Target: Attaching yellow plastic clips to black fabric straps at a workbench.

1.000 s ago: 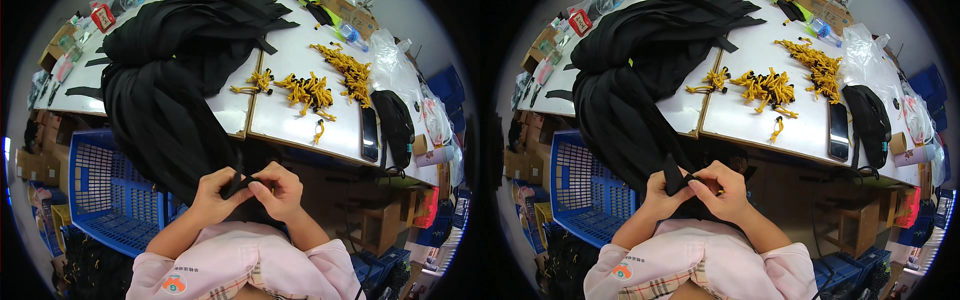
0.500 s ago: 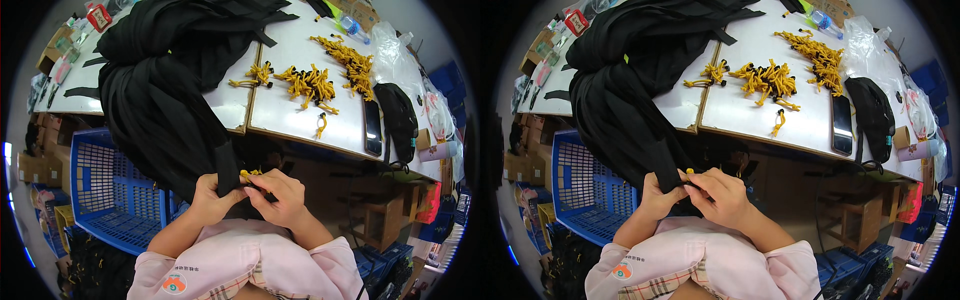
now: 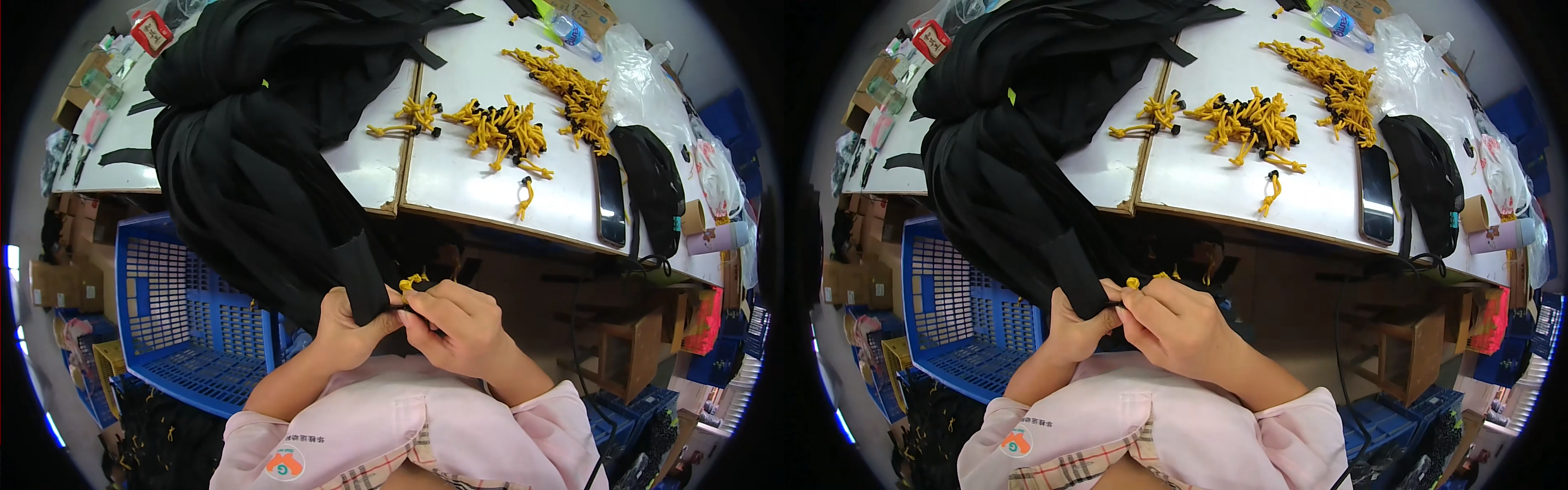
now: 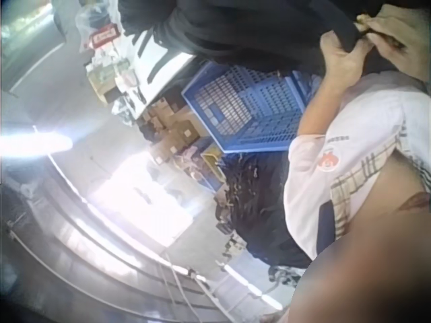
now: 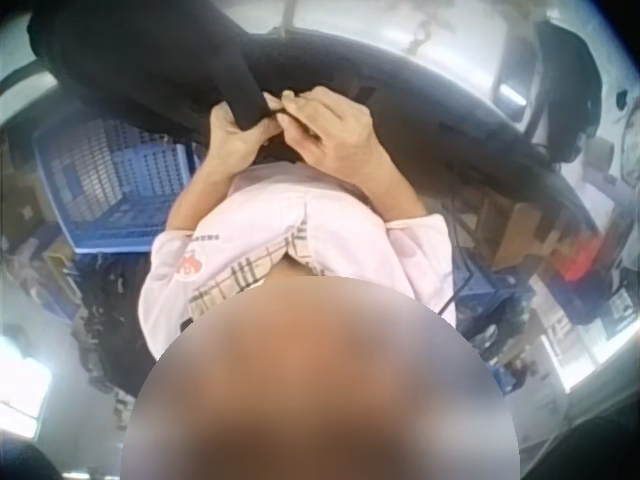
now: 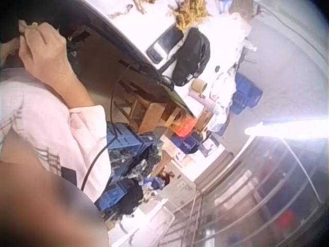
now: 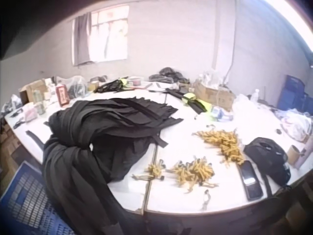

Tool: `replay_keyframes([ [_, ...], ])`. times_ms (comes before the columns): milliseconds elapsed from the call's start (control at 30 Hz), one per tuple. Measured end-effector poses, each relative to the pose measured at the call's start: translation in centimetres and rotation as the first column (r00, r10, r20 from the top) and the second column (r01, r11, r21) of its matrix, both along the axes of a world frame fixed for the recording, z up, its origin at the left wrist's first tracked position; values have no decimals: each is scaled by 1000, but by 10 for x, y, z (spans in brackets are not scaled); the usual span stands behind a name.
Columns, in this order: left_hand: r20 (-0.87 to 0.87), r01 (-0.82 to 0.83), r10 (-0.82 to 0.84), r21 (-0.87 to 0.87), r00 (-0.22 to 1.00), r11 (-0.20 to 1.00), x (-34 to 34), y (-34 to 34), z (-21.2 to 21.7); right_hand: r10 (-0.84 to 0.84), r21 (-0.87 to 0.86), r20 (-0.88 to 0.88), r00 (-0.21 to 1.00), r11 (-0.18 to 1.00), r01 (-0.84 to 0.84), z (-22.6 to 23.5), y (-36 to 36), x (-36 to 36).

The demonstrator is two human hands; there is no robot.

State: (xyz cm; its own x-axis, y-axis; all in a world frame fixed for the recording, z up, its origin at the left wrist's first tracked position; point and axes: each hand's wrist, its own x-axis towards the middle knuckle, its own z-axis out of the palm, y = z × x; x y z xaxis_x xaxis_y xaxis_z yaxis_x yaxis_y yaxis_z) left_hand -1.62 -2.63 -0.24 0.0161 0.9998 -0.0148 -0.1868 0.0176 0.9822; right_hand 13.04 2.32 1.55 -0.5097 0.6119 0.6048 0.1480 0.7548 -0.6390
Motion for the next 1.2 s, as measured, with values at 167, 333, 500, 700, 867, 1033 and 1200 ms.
replay_keyframes([
  [167, 131, 69, -54, -113, 990, 991, -3, 4, 6, -51, 31, -53, 997, 998, 53, -6, -5, -2],
  [333, 169, 112, -86, -151, 982, 982, -6, 3, 1, -55, 84, -80, 995, 994, 62, -7, -6, -2],
  [500, 219, 74, -66, -32, 973, 997, -1, 1, -7, -63, 41, -45, 997, 997, 65, -2, -6, 0],
  [700, 238, 67, -78, 56, 968, 996, 4, 2, -8, -63, -29, -123, 990, 998, 59, -6, -7, 1],
  [867, 282, 111, -69, -137, 957, 984, 1, 1, -3, -112, 114, -146, 983, 985, 129, -14, -8, 0],
  [1033, 263, 94, -36, -210, 964, 973, 2, 0, 2, -144, 146, -126, 981, 976, 162, -15, -10, -1],
  [1200, 251, 117, -74, -161, 965, 980, 1, -1, -4, -118, 63, -79, 990, 990, 123, -6, -10, 1],
])
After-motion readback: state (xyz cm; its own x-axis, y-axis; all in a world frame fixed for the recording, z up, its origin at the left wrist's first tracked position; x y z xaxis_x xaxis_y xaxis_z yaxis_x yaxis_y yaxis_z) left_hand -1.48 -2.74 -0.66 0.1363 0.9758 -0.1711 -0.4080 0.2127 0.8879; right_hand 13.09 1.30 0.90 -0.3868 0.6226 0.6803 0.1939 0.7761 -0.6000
